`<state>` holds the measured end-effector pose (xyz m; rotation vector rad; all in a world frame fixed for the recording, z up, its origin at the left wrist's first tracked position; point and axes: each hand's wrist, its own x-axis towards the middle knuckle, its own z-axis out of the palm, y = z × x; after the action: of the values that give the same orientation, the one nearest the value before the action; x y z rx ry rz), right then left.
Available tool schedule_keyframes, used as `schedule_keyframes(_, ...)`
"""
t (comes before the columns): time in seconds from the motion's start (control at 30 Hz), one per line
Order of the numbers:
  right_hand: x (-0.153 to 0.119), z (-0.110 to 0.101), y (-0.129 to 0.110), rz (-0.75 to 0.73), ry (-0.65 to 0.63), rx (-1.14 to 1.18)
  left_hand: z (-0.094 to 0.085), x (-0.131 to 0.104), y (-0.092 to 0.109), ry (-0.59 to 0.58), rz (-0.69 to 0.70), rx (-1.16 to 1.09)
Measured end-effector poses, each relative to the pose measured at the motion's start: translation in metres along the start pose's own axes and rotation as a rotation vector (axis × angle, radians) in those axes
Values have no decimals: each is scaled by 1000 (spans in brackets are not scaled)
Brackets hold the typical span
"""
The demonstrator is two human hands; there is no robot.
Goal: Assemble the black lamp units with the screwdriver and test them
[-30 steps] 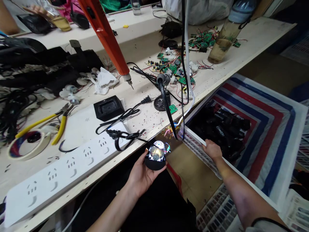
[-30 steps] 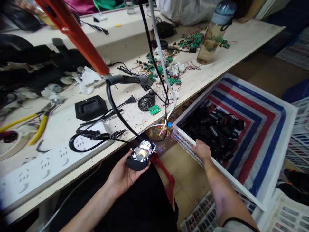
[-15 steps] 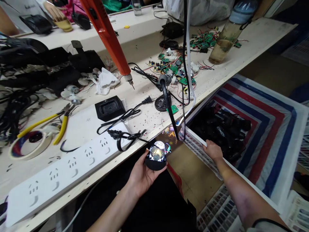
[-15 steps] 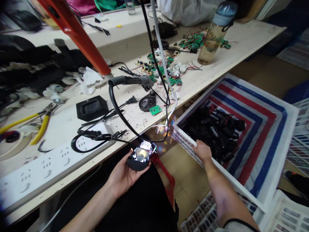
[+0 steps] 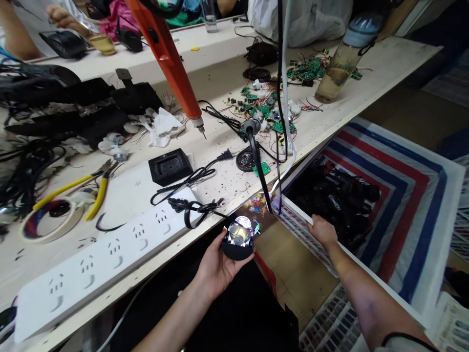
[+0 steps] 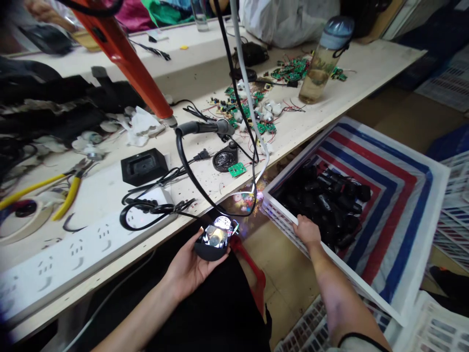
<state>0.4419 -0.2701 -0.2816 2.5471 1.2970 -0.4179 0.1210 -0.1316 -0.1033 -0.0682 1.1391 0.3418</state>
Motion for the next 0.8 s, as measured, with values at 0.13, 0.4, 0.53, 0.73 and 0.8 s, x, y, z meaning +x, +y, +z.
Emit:
schedule_keyframes(0.13,0,-4,-1,8,-31,19,-3,2,-1,-38,-11,-12)
schedule_keyframes(0.4,2,-8,-7,82,-87,80,-2,3,0,-57,-19,5)
schedule_keyframes(0.53,-9,-6,-18,177,-49,88,-3,2,0,-74,-23,8)
schedule_keyframes(0.73,-34,-2,-35,297,53,112,-10,3,-1,-113,-4,5)
schedule_keyframes(0.8,-38,-3,-37,305,66,139,-12,3,0,-130,4,5)
